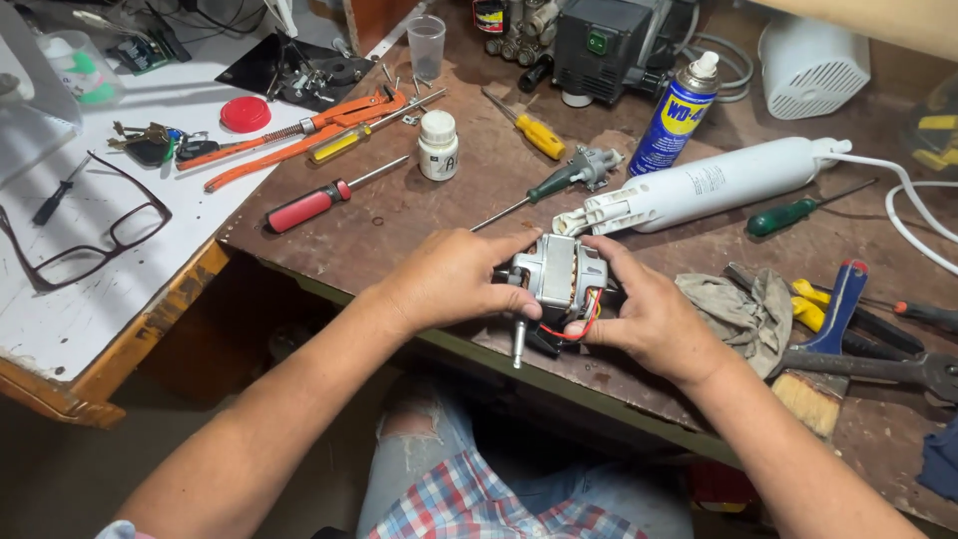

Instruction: Disassembling, cleaning, and lubricating an electric motor using hand tools at a repair bench.

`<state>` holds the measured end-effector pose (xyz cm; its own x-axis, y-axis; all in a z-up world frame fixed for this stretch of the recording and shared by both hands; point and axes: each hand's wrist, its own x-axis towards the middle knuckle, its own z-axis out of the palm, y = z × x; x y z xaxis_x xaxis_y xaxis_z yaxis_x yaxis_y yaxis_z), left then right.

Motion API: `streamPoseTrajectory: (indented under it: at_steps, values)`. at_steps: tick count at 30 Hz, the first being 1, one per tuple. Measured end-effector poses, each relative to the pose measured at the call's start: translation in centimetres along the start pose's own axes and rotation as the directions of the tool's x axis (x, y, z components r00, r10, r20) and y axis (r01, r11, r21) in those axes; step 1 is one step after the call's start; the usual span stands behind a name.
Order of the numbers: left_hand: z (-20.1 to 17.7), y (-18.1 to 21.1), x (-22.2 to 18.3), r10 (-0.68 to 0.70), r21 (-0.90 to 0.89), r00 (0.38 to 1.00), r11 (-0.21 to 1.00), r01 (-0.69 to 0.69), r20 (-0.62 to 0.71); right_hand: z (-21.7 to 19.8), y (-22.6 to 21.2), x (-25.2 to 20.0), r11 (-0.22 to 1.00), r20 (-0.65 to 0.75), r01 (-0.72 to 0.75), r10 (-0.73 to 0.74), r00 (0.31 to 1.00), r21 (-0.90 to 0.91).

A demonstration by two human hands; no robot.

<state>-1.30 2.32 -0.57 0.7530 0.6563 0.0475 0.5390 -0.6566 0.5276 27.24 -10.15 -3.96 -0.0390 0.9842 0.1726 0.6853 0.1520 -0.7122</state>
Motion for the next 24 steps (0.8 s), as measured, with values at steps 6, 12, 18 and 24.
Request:
streamPoseTrajectory:
  at_steps: [6,12,18,24]
  values:
    - [0.1,-1.1,1.1,0.028,-0.109,1.0,0.994,-0.027,0.004,-1.3,-1.6,1.5,0.984,0.105,0.082,-0.066,0.992,-0.157]
    - [0.5,-1.2,1.4,0.03,-0.272,0.999,0.962,-0.032,-0.01,-1.1,0.5,3.8,0.887,0.137,0.295,-0.263,0.955,-0.355]
    - [0.9,-0.7,-0.5,-0.043,-0.147,0.999,0.988,0.038,-0.03,0.3,2.2,2.0,0.98,0.033,0.156,-0.152,0.988,-0.127]
    - [0.7,1.2,-2.6,-0.012,-0.038,0.997,0.999,0.01,-0.075,-0.2,1.7,1.6,0.998,0.08,0.057,-0.054,0.995,-0.04]
